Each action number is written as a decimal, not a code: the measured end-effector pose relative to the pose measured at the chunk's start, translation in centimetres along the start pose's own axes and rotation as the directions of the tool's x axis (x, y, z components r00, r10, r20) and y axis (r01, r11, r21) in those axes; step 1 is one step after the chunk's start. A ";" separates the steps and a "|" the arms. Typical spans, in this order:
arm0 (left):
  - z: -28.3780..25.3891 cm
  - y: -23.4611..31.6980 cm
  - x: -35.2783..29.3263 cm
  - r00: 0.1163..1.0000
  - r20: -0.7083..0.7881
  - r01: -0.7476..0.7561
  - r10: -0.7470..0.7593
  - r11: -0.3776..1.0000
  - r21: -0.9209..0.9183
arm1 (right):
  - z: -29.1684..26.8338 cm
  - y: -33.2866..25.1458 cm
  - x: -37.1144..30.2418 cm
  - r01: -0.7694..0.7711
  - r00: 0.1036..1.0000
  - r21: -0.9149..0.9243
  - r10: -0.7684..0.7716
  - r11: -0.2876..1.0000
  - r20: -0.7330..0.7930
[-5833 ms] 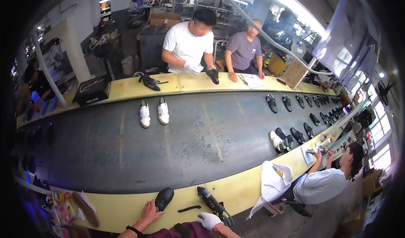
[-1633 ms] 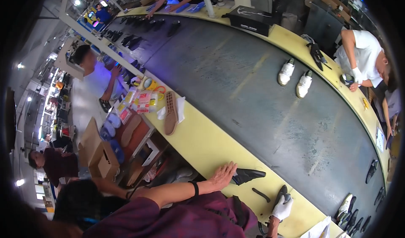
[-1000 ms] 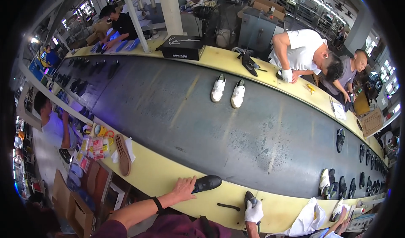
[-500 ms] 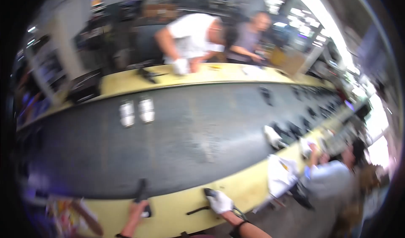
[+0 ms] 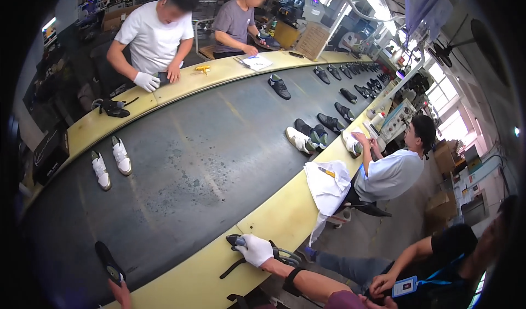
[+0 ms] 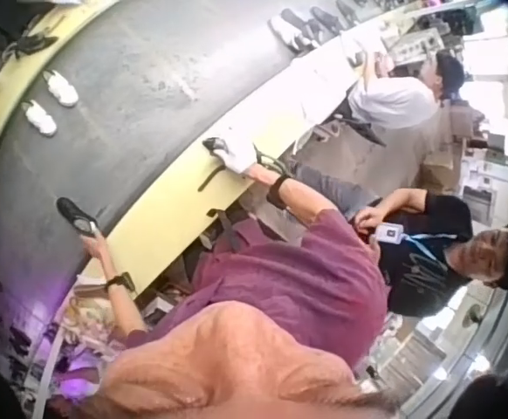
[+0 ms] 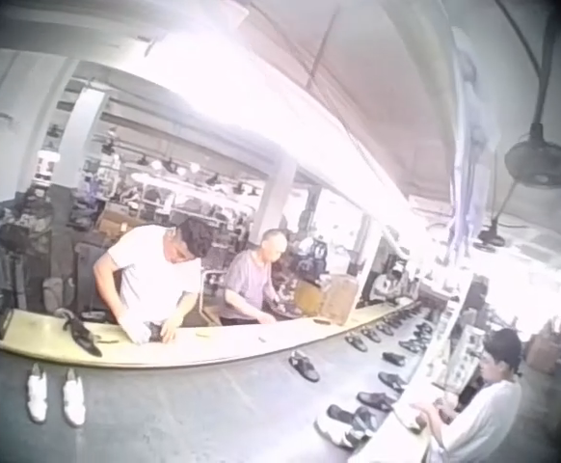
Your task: Workers are seen assembling and inspecting shoes on a conveyor belt in a factory setting.
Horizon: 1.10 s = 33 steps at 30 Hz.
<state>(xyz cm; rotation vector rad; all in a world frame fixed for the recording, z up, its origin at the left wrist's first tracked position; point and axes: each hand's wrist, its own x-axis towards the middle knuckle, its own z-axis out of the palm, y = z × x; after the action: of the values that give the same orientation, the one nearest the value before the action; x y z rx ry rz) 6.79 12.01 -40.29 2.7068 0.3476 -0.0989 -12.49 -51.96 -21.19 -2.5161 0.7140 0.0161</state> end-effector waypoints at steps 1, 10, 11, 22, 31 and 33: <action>0.3 1.9 -3.4 0.994 -0.031 -0.107 0.107 0.994 0.005 | -0.2 0.1 0.2 -0.017 1.000 0.001 0.017 1.000 -0.009; -0.7 18.6 -21.8 0.797 0.492 -0.454 0.350 0.885 0.106 | -1.1 0.2 0.4 -0.017 1.000 0.030 0.017 0.999 0.003; -0.3 18.4 -21.8 0.784 0.535 -0.443 0.316 0.888 0.124 | -1.2 0.2 0.4 -0.022 1.000 0.030 0.022 0.999 -0.007; -2.1 23.7 -22.4 0.780 0.619 -0.437 0.093 0.789 0.432 | -4.1 3.1 2.0 -0.106 0.953 0.223 0.035 0.969 0.302; 6.1 16.3 -20.1 0.799 0.601 -0.315 -0.027 0.833 0.455 | -5.5 3.2 4.9 0.089 0.961 0.099 -0.112 0.991 0.254; 5.5 17.7 -20.0 0.791 0.612 -0.317 -0.028 0.836 0.448 | -7.2 3.0 4.4 0.080 0.946 0.090 -0.104 0.993 0.308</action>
<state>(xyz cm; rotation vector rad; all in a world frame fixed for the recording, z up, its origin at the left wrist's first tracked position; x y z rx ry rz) -8.13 -10.44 -36.05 3.0106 -0.1238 -1.1427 -11.09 -59.71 -17.04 -2.3942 0.4587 0.3402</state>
